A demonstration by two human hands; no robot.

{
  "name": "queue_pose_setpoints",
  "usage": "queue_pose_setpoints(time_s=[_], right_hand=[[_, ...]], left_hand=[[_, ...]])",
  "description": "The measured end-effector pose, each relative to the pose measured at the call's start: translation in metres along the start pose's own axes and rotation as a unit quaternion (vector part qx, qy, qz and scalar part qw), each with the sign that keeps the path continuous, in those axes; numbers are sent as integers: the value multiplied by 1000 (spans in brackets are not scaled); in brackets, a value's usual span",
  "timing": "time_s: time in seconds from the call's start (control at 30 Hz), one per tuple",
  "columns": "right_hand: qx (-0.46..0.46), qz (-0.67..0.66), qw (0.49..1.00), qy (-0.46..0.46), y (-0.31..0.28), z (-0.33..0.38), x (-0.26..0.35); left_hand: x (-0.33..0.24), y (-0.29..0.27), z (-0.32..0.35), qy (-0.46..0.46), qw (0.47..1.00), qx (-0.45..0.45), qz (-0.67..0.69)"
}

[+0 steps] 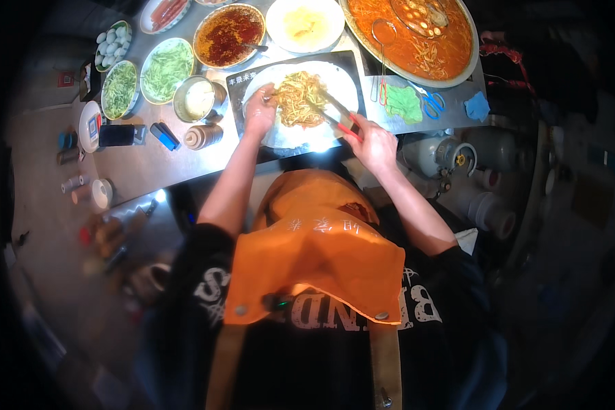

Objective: The person assembles a street food wrap by placing a flatbread on a board, adding cooked meat, vegetables, and sauces, then rolling it into a cone and handing it to a customer. The process is repeated for a second wrap.

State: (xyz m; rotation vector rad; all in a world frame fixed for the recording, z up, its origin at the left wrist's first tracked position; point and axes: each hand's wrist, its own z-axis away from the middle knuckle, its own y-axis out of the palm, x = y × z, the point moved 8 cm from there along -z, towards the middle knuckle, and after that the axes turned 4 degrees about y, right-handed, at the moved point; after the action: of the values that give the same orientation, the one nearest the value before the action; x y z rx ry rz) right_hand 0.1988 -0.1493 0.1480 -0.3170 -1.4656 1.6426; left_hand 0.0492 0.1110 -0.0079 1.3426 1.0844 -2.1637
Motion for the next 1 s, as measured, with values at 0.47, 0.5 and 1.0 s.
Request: queue_pose_setpoints(time_s=[0.47,0.5,1.0], right_hand=[[-1,2,1000,4,36,31,2],[-28,-1,999,25,26,33,-2],[103,-32,993,37,-2,-21,8]], left_hand=[[36,17,1,-88,972,167,139],[32,14,-3,-61,978,152,131],[-17,34,-44,21,972,234,30]])
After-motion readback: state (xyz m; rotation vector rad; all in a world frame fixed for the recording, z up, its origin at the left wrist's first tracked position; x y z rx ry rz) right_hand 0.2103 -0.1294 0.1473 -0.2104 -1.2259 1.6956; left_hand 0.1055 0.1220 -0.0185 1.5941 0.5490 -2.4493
